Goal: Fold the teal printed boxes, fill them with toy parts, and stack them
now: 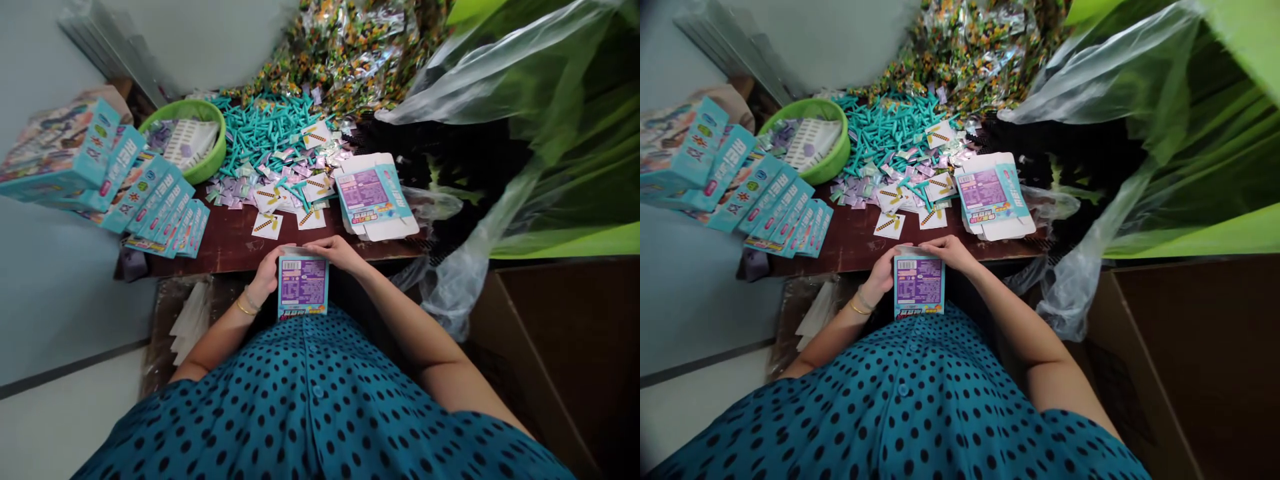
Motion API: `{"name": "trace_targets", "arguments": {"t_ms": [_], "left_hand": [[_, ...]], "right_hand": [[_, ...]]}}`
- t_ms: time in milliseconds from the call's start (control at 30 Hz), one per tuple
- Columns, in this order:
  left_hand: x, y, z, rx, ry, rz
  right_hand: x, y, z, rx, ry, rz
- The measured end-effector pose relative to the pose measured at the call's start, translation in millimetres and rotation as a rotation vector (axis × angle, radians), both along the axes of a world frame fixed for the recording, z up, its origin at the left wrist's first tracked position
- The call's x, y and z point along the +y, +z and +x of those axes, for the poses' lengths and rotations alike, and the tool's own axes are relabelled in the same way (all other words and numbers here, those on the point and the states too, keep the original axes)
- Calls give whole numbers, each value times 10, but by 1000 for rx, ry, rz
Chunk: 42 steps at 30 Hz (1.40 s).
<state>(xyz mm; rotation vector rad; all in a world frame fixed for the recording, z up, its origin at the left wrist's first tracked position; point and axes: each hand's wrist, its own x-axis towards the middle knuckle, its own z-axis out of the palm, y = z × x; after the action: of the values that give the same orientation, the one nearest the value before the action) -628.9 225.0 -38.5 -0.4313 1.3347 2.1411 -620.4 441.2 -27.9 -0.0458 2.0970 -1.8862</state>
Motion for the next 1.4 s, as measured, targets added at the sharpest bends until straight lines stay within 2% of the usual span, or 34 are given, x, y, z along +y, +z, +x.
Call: {"name": "trace_targets", "arguments": {"t_ms": [100, 200, 300, 533, 667, 733, 900, 1000, 1167, 1400], "left_hand": [[45, 5, 34, 8, 29, -15], [63, 24, 71, 50, 80, -37], [64, 51, 107, 110, 87, -19], [99, 69, 227, 174, 191, 53], [115, 64, 299, 281, 204, -18], [80, 66, 328, 365, 180, -102], [-108, 76, 413, 576, 149, -374], [-176, 70, 445, 658, 115, -465], [-190, 29, 439, 676, 59, -430], [-191, 74, 507, 743, -6, -452]], "right_hand": [[7, -1, -45, -37, -7, 13], [-37, -24, -23, 15, -48, 63], [-55, -23, 15, 78, -31, 94], [128, 172, 37, 270, 244, 90], [198, 196, 88, 270, 325, 64], [176, 138, 167, 292, 265, 87], [26, -99, 492, 359, -111, 103], [-46, -214, 654, 347, -247, 99], [-65, -297, 748, 340, -274, 104], [-72, -258, 691, 286, -226, 68]]}}
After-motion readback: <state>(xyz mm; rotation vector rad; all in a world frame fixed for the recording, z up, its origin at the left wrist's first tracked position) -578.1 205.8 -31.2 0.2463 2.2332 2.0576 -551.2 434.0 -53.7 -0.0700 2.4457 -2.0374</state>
